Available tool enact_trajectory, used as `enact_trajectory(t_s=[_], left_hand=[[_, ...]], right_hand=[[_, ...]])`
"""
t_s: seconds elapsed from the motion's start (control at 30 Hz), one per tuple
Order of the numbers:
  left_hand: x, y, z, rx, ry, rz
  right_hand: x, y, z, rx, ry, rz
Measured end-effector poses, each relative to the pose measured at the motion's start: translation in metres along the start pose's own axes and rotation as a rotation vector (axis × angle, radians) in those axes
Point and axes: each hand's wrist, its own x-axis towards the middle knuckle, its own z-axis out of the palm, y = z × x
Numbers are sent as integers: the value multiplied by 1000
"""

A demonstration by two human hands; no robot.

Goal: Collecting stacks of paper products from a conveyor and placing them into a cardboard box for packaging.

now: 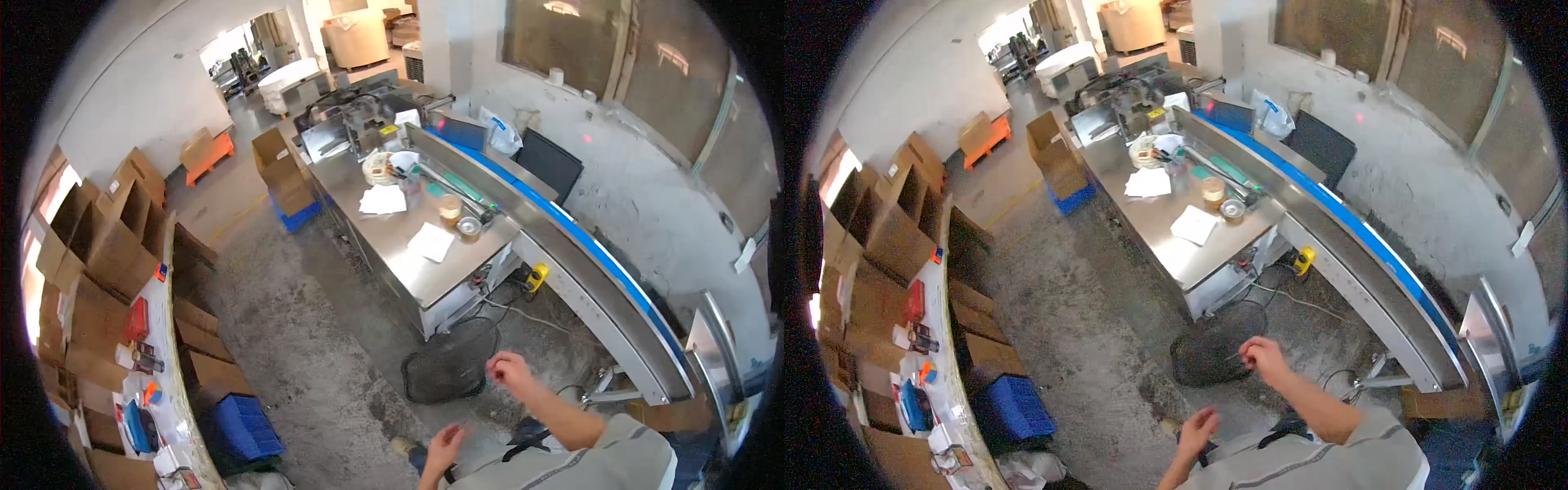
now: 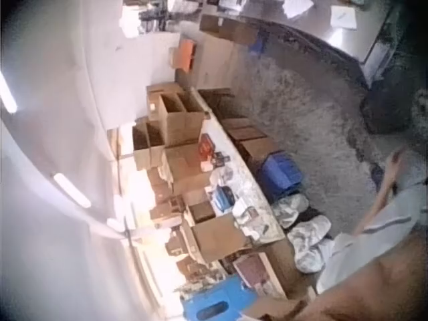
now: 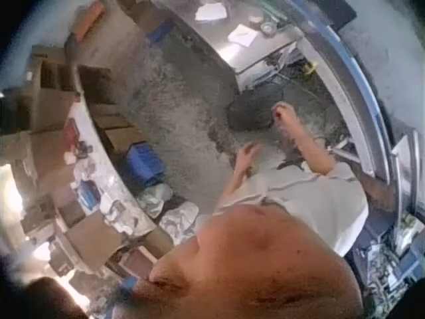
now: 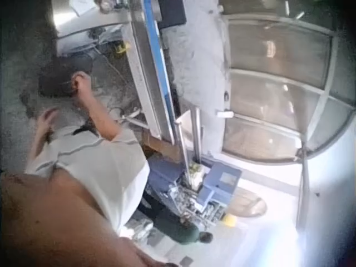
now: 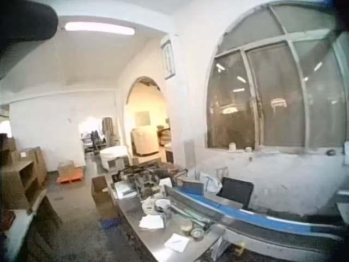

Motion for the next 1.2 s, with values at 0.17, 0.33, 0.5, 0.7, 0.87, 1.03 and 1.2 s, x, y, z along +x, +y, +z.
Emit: enact_trajectory(t_s=[0.17, 0.33, 0.5, 0.7, 0.87, 1.03, 1.2], left_hand=[[-37, 27, -158, -78, 153, 12], [-15, 102, -253, -29, 293, 65], [32, 160, -307, -35, 205, 31], [124, 204, -406, 117, 130, 1], [203, 289, -462, 124, 211, -104], [319, 368, -510, 200, 135, -32], [438, 444, -535, 264, -22, -21]], right_hand=[[-6, 33, 169, -109, -160, 133], [29, 46, 284, -225, -351, 152], [100, 58, 345, -107, -331, 138], [225, 67, 396, 0, -249, 169], [331, -6, 450, 20, -261, 106], [433, -79, 480, 5, -166, -37], [516, -130, 484, -43, 68, -63]])
